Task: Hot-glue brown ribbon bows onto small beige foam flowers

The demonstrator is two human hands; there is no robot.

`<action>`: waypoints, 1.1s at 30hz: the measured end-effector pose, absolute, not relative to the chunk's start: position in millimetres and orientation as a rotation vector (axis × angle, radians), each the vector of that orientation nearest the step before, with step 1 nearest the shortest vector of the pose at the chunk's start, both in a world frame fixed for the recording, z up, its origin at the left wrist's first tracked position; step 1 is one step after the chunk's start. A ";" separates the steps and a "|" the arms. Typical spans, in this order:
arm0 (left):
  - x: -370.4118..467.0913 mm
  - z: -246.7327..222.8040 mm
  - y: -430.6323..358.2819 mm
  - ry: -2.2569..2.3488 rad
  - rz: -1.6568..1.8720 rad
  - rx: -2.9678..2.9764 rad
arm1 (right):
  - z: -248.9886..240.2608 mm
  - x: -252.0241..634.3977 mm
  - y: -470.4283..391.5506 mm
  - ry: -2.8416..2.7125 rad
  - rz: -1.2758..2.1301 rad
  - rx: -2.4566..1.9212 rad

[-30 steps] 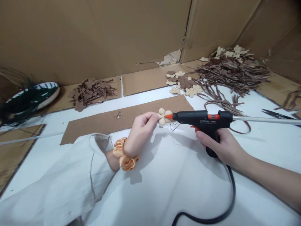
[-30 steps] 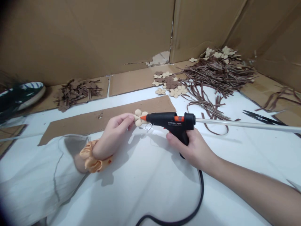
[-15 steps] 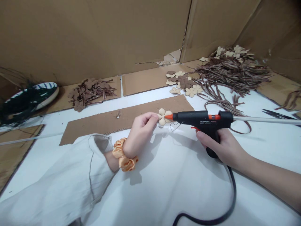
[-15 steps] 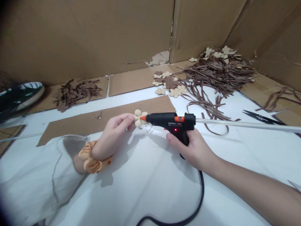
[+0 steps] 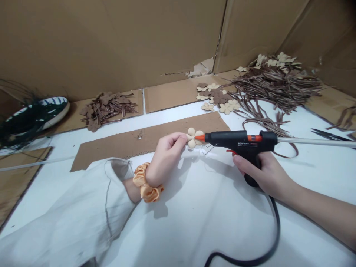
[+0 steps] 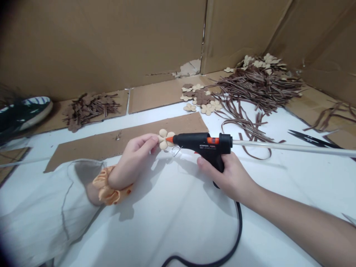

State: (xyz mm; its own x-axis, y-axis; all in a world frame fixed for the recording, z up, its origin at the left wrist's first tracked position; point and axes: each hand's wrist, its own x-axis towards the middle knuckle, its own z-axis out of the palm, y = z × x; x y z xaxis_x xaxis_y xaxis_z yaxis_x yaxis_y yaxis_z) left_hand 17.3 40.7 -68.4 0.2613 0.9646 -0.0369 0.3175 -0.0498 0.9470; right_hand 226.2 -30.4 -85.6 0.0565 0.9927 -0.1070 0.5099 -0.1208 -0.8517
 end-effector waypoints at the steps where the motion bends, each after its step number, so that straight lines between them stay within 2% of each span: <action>1: 17.4 -68.3 40.7 1.229 0.839 1.562 | -85.8 226.3 -30.4 -1.516 0.971 -1.707; 33: 17.0 -67.4 40.4 1.220 0.844 1.535 | -84.8 224.3 -29.1 -1.463 1.031 -1.729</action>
State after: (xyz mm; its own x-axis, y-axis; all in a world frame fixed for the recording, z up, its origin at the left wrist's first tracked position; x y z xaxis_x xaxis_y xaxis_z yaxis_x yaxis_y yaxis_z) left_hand 17.0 40.4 -67.4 0.2591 0.9647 -0.0468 0.2967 -0.0334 0.9544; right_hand 224.3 -29.1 -84.8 0.0714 0.9846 -0.1593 0.4811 -0.1739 -0.8592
